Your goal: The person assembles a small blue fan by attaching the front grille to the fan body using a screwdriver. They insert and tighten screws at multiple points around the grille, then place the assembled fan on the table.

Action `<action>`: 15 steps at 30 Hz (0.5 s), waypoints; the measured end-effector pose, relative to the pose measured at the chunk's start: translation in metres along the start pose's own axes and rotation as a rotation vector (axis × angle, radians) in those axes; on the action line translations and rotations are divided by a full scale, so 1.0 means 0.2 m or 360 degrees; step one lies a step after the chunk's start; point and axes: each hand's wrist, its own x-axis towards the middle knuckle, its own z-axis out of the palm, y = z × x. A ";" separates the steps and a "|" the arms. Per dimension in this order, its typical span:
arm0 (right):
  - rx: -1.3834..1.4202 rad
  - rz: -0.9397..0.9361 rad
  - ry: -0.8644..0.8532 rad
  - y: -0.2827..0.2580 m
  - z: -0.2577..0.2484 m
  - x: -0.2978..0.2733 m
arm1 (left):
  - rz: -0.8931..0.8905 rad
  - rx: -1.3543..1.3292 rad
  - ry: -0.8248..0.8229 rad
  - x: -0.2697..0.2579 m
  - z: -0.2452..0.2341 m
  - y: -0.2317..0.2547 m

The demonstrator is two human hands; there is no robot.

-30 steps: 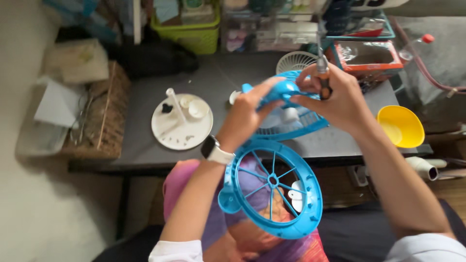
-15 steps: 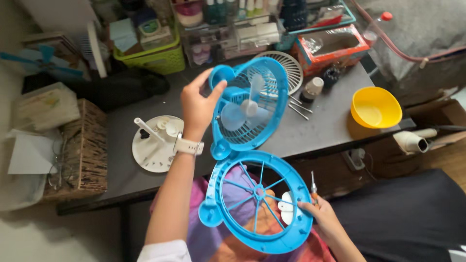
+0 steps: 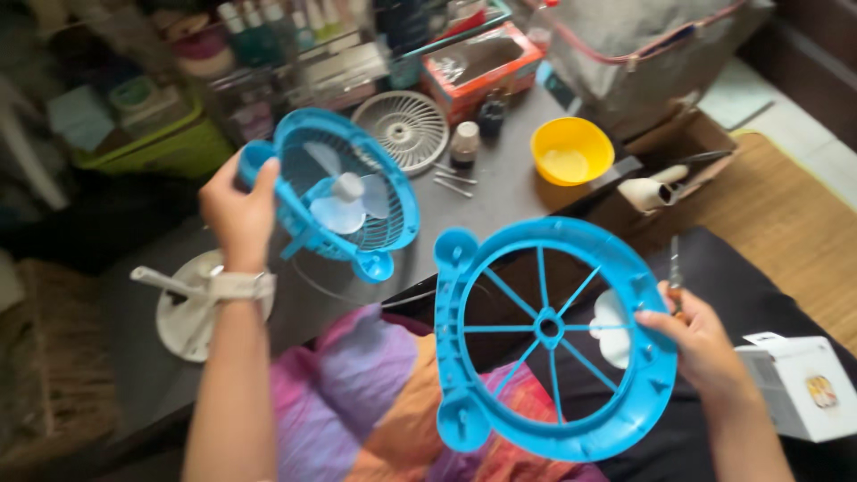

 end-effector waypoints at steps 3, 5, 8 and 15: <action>-0.0219 -0.0252 0.0228 -0.20 -0.04 0.03 | -0.0337 -0.0152 -0.0058 -0.07 -0.07 0.01; -0.0352 -0.0519 0.0152 -0.43 -0.03 0.07 | -0.0308 -0.0100 -0.0071 -0.14 -0.09 0.01; -0.0618 -0.0791 0.0135 -0.81 0.10 0.21 | -0.0334 -0.0356 0.0032 -0.26 -0.09 0.01; -0.1361 -0.1844 -0.0477 -1.49 1.03 1.13 | -0.0848 -0.0965 0.0234 -0.49 -0.09 0.04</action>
